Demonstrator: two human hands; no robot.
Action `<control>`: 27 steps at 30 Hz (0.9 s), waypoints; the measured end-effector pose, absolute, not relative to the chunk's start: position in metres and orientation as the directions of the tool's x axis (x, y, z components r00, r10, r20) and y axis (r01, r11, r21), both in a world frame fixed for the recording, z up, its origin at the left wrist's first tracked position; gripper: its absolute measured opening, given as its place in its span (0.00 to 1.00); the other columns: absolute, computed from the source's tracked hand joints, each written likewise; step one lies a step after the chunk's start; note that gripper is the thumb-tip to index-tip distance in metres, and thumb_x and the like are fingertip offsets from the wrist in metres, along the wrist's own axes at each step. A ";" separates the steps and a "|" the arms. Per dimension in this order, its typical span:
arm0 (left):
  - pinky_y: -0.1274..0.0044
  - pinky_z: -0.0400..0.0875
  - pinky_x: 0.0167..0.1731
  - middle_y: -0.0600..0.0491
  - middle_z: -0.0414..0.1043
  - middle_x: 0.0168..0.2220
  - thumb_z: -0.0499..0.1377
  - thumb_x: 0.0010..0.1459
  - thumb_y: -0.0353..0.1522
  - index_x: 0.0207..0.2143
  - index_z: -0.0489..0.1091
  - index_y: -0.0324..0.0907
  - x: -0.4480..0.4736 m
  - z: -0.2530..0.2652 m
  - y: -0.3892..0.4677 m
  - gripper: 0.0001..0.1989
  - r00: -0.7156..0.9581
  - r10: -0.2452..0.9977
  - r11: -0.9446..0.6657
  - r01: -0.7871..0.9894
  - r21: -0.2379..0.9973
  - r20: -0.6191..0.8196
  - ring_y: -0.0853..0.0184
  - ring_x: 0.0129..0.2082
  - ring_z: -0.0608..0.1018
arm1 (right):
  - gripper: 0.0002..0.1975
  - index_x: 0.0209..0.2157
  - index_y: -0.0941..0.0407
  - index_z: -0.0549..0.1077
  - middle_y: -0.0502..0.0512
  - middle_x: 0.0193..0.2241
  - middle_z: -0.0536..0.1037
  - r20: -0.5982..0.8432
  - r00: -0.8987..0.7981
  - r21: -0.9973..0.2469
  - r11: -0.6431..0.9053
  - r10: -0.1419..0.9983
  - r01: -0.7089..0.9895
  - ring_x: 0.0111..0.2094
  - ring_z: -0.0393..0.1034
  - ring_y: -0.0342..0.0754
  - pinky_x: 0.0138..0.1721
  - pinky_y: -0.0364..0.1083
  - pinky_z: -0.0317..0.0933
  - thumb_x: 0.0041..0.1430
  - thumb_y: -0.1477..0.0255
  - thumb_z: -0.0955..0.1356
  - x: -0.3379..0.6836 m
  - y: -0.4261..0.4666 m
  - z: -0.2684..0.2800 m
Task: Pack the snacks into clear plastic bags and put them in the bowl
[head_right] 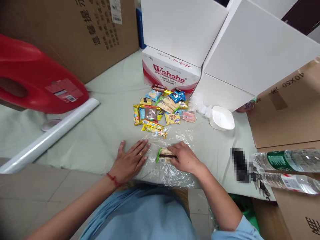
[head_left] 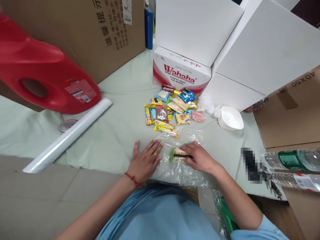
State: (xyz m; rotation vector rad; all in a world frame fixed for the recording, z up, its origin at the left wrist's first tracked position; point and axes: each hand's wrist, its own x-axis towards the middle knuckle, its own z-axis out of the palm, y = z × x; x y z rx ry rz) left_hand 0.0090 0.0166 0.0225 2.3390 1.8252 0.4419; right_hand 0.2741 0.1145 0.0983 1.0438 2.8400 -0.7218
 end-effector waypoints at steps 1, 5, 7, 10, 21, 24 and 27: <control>0.42 0.29 0.68 0.46 0.59 0.71 0.46 0.72 0.38 0.69 0.60 0.52 0.009 0.022 0.018 0.25 0.212 0.966 -0.248 0.923 0.293 0.149 0.53 0.69 0.66 | 0.26 0.61 0.56 0.71 0.63 0.55 0.75 -0.166 -0.750 -0.374 0.663 0.641 0.649 0.52 0.66 0.58 0.56 0.56 0.60 0.61 0.77 0.66 0.275 0.112 0.098; 0.45 0.34 0.70 0.45 0.54 0.73 0.46 0.72 0.38 0.69 0.61 0.50 0.012 0.021 0.019 0.25 0.178 0.967 -0.226 0.929 0.293 0.181 0.54 0.71 0.63 | 0.28 0.65 0.55 0.66 0.64 0.60 0.72 -0.133 -0.697 -0.329 0.632 0.705 0.702 0.57 0.62 0.60 0.57 0.58 0.60 0.67 0.63 0.69 0.275 0.099 0.097; 0.44 0.34 0.69 0.46 0.54 0.73 0.47 0.72 0.38 0.69 0.61 0.50 0.013 0.021 0.019 0.25 0.168 0.969 -0.215 0.935 0.282 0.183 0.53 0.72 0.60 | 0.33 0.66 0.54 0.65 0.64 0.60 0.72 -0.137 -0.687 -0.320 0.625 0.713 0.712 0.58 0.61 0.61 0.57 0.59 0.60 0.64 0.59 0.72 0.275 0.094 0.094; 0.40 0.32 0.68 0.45 0.52 0.73 0.49 0.71 0.40 0.70 0.59 0.48 0.014 0.022 0.019 0.27 0.121 0.981 -0.159 0.952 0.262 0.155 0.49 0.72 0.59 | 0.31 0.65 0.53 0.66 0.62 0.58 0.74 -0.142 -0.661 -0.295 0.605 0.737 0.739 0.56 0.63 0.61 0.56 0.58 0.60 0.64 0.62 0.73 0.275 0.092 0.090; 0.41 0.26 0.68 0.43 0.49 0.74 0.45 0.72 0.43 0.73 0.53 0.44 0.016 0.022 0.021 0.30 0.060 0.996 -0.076 0.967 0.243 0.072 0.51 0.73 0.57 | 0.27 0.62 0.56 0.68 0.62 0.56 0.76 -0.101 -0.650 -0.239 0.616 0.754 0.751 0.55 0.63 0.61 0.56 0.58 0.57 0.62 0.71 0.70 0.287 0.092 0.087; 0.41 0.25 0.68 0.43 0.48 0.74 0.45 0.72 0.44 0.73 0.51 0.45 0.017 0.020 0.020 0.31 0.059 0.996 -0.075 0.966 0.247 0.072 0.51 0.74 0.56 | 0.27 0.62 0.56 0.68 0.63 0.56 0.76 -0.082 -0.619 -0.224 0.590 0.781 0.775 0.55 0.63 0.62 0.55 0.58 0.58 0.62 0.71 0.70 0.300 0.093 0.088; 0.42 0.26 0.68 0.43 0.48 0.74 0.45 0.72 0.44 0.73 0.52 0.46 0.017 0.019 0.020 0.31 0.057 0.996 -0.074 0.966 0.247 0.076 0.51 0.74 0.55 | 0.26 0.61 0.57 0.69 0.64 0.53 0.76 -0.060 -0.605 -0.247 0.575 0.794 0.780 0.53 0.63 0.61 0.52 0.57 0.60 0.62 0.70 0.70 0.304 0.095 0.093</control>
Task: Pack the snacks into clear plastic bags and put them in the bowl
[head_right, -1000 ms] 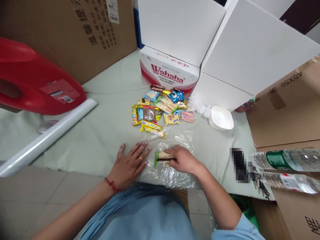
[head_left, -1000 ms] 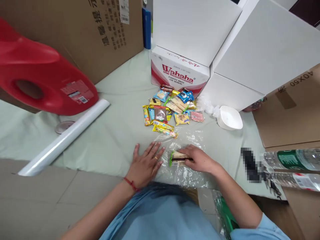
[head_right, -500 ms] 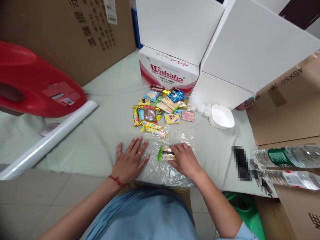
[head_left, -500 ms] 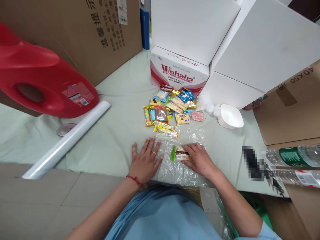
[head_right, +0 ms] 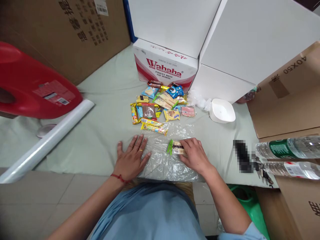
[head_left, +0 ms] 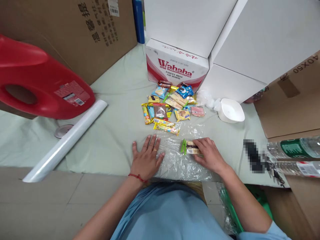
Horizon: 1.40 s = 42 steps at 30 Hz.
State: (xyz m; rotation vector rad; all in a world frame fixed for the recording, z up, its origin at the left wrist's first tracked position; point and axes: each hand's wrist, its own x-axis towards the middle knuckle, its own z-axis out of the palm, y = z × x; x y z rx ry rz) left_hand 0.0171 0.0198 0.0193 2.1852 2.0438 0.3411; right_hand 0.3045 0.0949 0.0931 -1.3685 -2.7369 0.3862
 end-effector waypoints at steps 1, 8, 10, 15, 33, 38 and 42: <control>0.42 0.26 0.68 0.43 0.48 0.74 0.45 0.72 0.44 0.73 0.52 0.45 0.017 0.019 0.020 0.31 0.058 0.995 -0.075 0.967 0.245 0.077 0.51 0.74 0.55 | 0.26 0.61 0.57 0.69 0.64 0.52 0.76 -0.047 -0.612 -0.264 0.581 0.789 0.770 0.52 0.64 0.61 0.52 0.57 0.60 0.62 0.70 0.70 0.302 0.095 0.095; 0.39 0.28 0.67 0.41 0.51 0.73 0.46 0.72 0.43 0.72 0.53 0.43 0.016 0.019 0.019 0.31 0.071 0.991 -0.097 0.967 0.234 0.117 0.50 0.73 0.58 | 0.28 0.62 0.55 0.68 0.63 0.55 0.75 -0.120 -0.728 -0.291 0.677 0.675 0.676 0.55 0.63 0.60 0.56 0.57 0.57 0.61 0.69 0.71 0.254 0.099 0.096; 0.40 0.30 0.67 0.41 0.52 0.73 0.47 0.72 0.43 0.72 0.53 0.43 0.016 0.020 0.019 0.31 0.072 0.990 -0.100 0.967 0.235 0.124 0.49 0.72 0.59 | 0.28 0.62 0.54 0.68 0.64 0.58 0.74 -0.138 -0.728 -0.279 0.678 0.672 0.680 0.57 0.62 0.61 0.56 0.58 0.56 0.62 0.68 0.72 0.246 0.101 0.092; 0.39 0.32 0.67 0.41 0.54 0.72 0.48 0.71 0.43 0.72 0.55 0.44 0.017 0.023 0.020 0.30 0.074 0.990 -0.102 0.963 0.250 0.117 0.48 0.72 0.60 | 0.30 0.63 0.53 0.67 0.64 0.56 0.74 -0.118 -0.726 -0.279 0.679 0.677 0.679 0.56 0.63 0.61 0.57 0.59 0.55 0.61 0.63 0.74 0.241 0.098 0.085; 0.39 0.36 0.67 0.42 0.52 0.73 0.44 0.72 0.42 0.73 0.52 0.46 0.010 0.021 0.020 0.30 0.084 0.994 -0.097 0.962 0.255 0.065 0.50 0.72 0.59 | 0.31 0.63 0.55 0.68 0.64 0.56 0.73 -0.111 -0.742 -0.326 0.681 0.662 0.656 0.56 0.64 0.59 0.58 0.59 0.56 0.60 0.68 0.74 0.254 0.101 0.083; 0.48 0.53 0.67 0.42 0.46 0.75 0.44 0.73 0.40 0.73 0.50 0.48 -0.015 0.021 0.018 0.29 0.074 0.994 -0.097 0.936 0.340 0.079 0.52 0.72 0.60 | 0.24 0.63 0.52 0.67 0.64 0.57 0.74 0.143 -0.696 -0.448 0.673 0.703 0.588 0.56 0.67 0.59 0.57 0.60 0.61 0.68 0.64 0.68 0.300 0.076 0.083; 0.48 0.52 0.68 0.42 0.48 0.75 0.53 0.68 0.34 0.74 0.46 0.50 -0.034 0.034 0.003 0.35 0.130 0.947 -0.214 0.938 0.273 0.295 0.49 0.74 0.54 | 0.15 0.55 0.51 0.73 0.61 0.43 0.77 0.287 -0.629 -0.454 0.681 0.722 0.574 0.46 0.72 0.58 0.47 0.60 0.69 0.67 0.72 0.66 0.352 0.024 0.072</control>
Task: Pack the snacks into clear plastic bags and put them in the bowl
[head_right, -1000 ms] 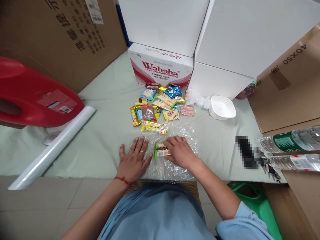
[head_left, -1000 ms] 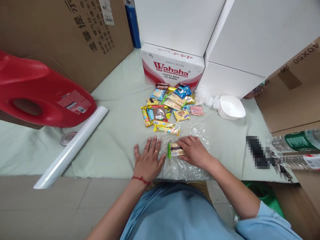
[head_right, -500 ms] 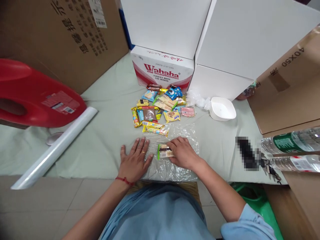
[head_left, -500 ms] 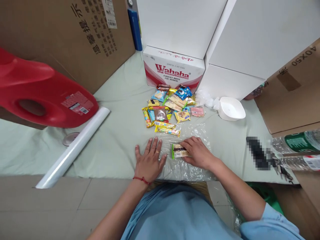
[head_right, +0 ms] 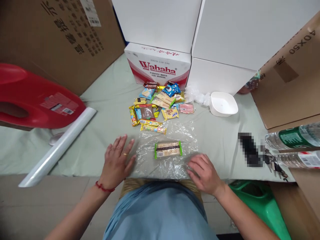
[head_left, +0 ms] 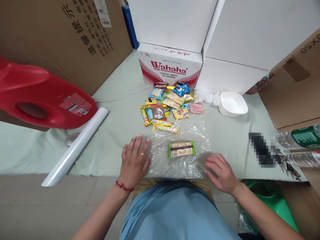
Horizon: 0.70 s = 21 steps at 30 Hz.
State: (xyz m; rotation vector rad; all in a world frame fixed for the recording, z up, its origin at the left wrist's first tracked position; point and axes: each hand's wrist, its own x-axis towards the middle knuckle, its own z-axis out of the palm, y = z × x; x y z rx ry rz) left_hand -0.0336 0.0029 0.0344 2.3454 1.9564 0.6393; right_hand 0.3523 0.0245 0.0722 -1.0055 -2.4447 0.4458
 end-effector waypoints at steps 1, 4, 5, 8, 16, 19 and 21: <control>0.48 0.51 0.69 0.43 0.50 0.74 0.53 0.67 0.30 0.75 0.45 0.51 -0.037 0.038 -0.003 0.37 0.205 0.919 -0.299 0.919 0.256 0.336 0.50 0.74 0.54 | 0.17 0.56 0.51 0.72 0.61 0.44 0.77 0.298 -0.642 -0.434 0.699 0.707 0.568 0.47 0.72 0.59 0.48 0.61 0.69 0.66 0.72 0.68 0.363 0.011 0.066; 0.52 0.54 0.70 0.45 0.54 0.73 0.52 0.62 0.23 0.74 0.45 0.54 -0.044 0.040 -0.022 0.41 0.512 0.790 -0.602 0.754 0.263 0.338 0.56 0.73 0.59 | 0.26 0.61 0.50 0.68 0.62 0.51 0.77 0.284 -0.699 -0.358 0.749 0.656 0.558 0.53 0.71 0.59 0.57 0.65 0.67 0.63 0.71 0.72 0.382 -0.021 0.042; 0.53 0.55 0.70 0.46 0.55 0.73 0.53 0.61 0.23 0.73 0.48 0.54 -0.046 0.038 -0.028 0.40 0.586 0.748 -0.660 0.703 0.264 0.311 0.56 0.73 0.60 | 0.27 0.62 0.49 0.67 0.61 0.53 0.77 0.269 -0.710 -0.342 0.754 0.650 0.561 0.55 0.70 0.58 0.59 0.65 0.66 0.64 0.71 0.72 0.384 -0.026 0.035; 0.56 0.56 0.69 0.47 0.63 0.70 0.55 0.63 0.25 0.67 0.61 0.53 -0.048 0.028 -0.036 0.31 0.665 0.709 -0.705 0.682 0.196 0.235 0.55 0.71 0.63 | 0.24 0.61 0.46 0.69 0.59 0.53 0.77 0.223 -0.686 -0.346 0.714 0.693 0.608 0.54 0.72 0.55 0.59 0.64 0.65 0.66 0.76 0.68 0.382 -0.027 0.022; 0.64 0.66 0.47 0.45 0.77 0.52 0.51 0.70 0.40 0.58 0.73 0.48 -0.029 0.032 -0.011 0.20 0.448 0.859 -0.506 0.816 0.278 0.249 0.58 0.49 0.77 | 0.11 0.44 0.52 0.78 0.57 0.39 0.80 0.157 -0.738 -0.451 0.712 0.657 0.538 0.39 0.72 0.50 0.41 0.52 0.67 0.71 0.74 0.63 0.371 0.017 0.048; 0.67 0.66 0.41 0.48 0.78 0.42 0.51 0.70 0.35 0.47 0.77 0.46 -0.016 0.038 -0.001 0.15 0.303 0.908 -0.394 0.854 0.340 0.291 0.60 0.43 0.76 | 0.11 0.43 0.54 0.77 0.57 0.37 0.80 0.176 -0.733 -0.448 0.716 0.657 0.535 0.36 0.70 0.50 0.39 0.51 0.67 0.71 0.74 0.63 0.368 0.024 0.057; 0.67 0.68 0.42 0.48 0.76 0.41 0.54 0.68 0.33 0.44 0.76 0.45 -0.008 0.045 0.003 0.11 0.211 0.902 -0.362 0.845 0.394 0.376 0.60 0.42 0.75 | 0.10 0.44 0.54 0.77 0.57 0.37 0.80 0.188 -0.729 -0.446 0.719 0.658 0.533 0.36 0.69 0.50 0.38 0.51 0.67 0.71 0.75 0.64 0.364 0.026 0.061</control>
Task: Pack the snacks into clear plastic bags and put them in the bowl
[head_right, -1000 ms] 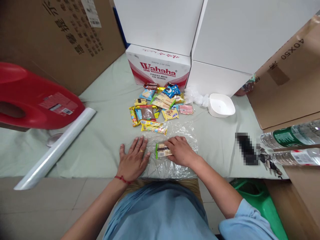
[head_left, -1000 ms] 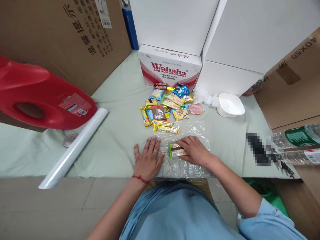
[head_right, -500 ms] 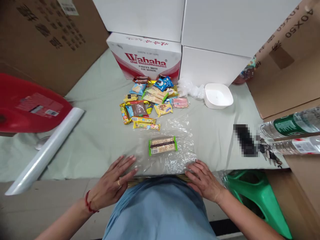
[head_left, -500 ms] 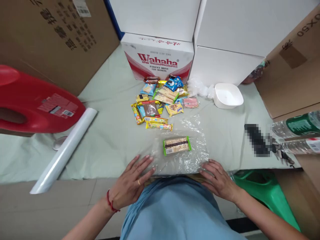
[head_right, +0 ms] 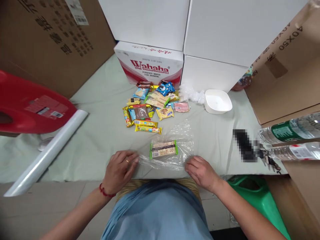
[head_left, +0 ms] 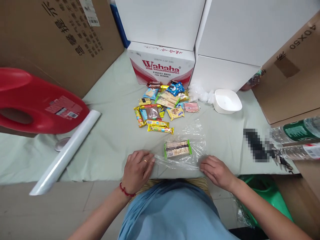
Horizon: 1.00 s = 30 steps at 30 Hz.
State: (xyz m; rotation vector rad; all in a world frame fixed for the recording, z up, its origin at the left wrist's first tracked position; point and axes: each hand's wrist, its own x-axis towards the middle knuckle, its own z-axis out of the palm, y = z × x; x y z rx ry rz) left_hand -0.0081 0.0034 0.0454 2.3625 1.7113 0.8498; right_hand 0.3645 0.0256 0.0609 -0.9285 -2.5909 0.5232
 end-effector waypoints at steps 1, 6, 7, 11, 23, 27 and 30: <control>0.67 0.69 0.44 0.47 0.76 0.42 0.55 0.66 0.31 0.45 0.75 0.45 -0.005 0.051 0.005 0.10 0.168 0.890 -0.362 0.827 0.431 0.424 0.60 0.43 0.75 | 0.09 0.45 0.54 0.76 0.57 0.38 0.80 0.194 -0.731 -0.449 0.721 0.655 0.527 0.36 0.69 0.50 0.38 0.51 0.67 0.71 0.75 0.64 0.363 0.025 0.062; 0.64 0.72 0.50 0.48 0.74 0.42 0.53 0.61 0.26 0.35 0.68 0.45 -0.001 0.092 0.016 0.06 0.013 0.885 -0.381 0.596 0.706 0.466 0.59 0.49 0.75 | 0.10 0.47 0.54 0.76 0.58 0.40 0.80 0.194 -0.739 -0.457 0.726 0.646 0.515 0.38 0.70 0.51 0.40 0.52 0.68 0.70 0.76 0.64 0.358 0.021 0.065; 0.65 0.73 0.51 0.48 0.74 0.42 0.53 0.62 0.27 0.33 0.66 0.45 -0.002 0.100 0.020 0.06 0.007 0.903 -0.362 0.555 0.749 0.430 0.59 0.50 0.76 | 0.10 0.46 0.54 0.76 0.58 0.39 0.80 0.193 -0.740 -0.457 0.726 0.645 0.514 0.38 0.70 0.51 0.39 0.52 0.68 0.70 0.76 0.64 0.357 0.021 0.065; 0.68 0.73 0.47 0.49 0.73 0.41 0.53 0.68 0.36 0.37 0.68 0.44 0.007 0.113 0.039 0.08 -0.045 0.949 -0.220 0.618 0.755 0.313 0.62 0.44 0.77 | 0.10 0.45 0.55 0.77 0.58 0.40 0.80 0.193 -0.751 -0.445 0.738 0.632 0.507 0.38 0.70 0.51 0.39 0.51 0.68 0.70 0.77 0.64 0.356 0.018 0.069; 0.58 0.74 0.49 0.38 0.56 0.69 0.67 0.57 0.36 0.72 0.45 0.49 0.065 0.072 0.040 0.47 0.055 0.996 -0.076 0.916 0.394 0.066 0.48 0.60 0.72 | 0.13 0.53 0.56 0.73 0.59 0.41 0.80 0.232 -0.691 -0.388 0.717 0.685 0.580 0.40 0.73 0.52 0.42 0.53 0.69 0.70 0.70 0.67 0.373 0.011 0.081; 0.61 0.73 0.52 0.39 0.64 0.62 0.65 0.57 0.33 0.66 0.57 0.44 0.055 0.051 0.032 0.36 -0.027 0.986 -0.052 0.885 0.463 0.163 0.50 0.58 0.72 | 0.13 0.53 0.55 0.72 0.59 0.41 0.80 0.286 -0.603 -0.449 0.660 0.745 0.602 0.40 0.72 0.52 0.41 0.51 0.70 0.69 0.70 0.68 0.349 0.017 0.095; 0.65 0.73 0.48 0.45 0.75 0.47 0.60 0.61 0.34 0.47 0.72 0.43 0.046 0.042 0.028 0.12 -0.086 0.983 -0.012 0.849 0.529 0.161 0.55 0.49 0.76 | 0.17 0.53 0.55 0.74 0.61 0.44 0.79 0.128 -0.641 -0.420 0.627 0.757 0.656 0.43 0.71 0.56 0.43 0.54 0.70 0.67 0.62 0.70 0.307 0.019 0.094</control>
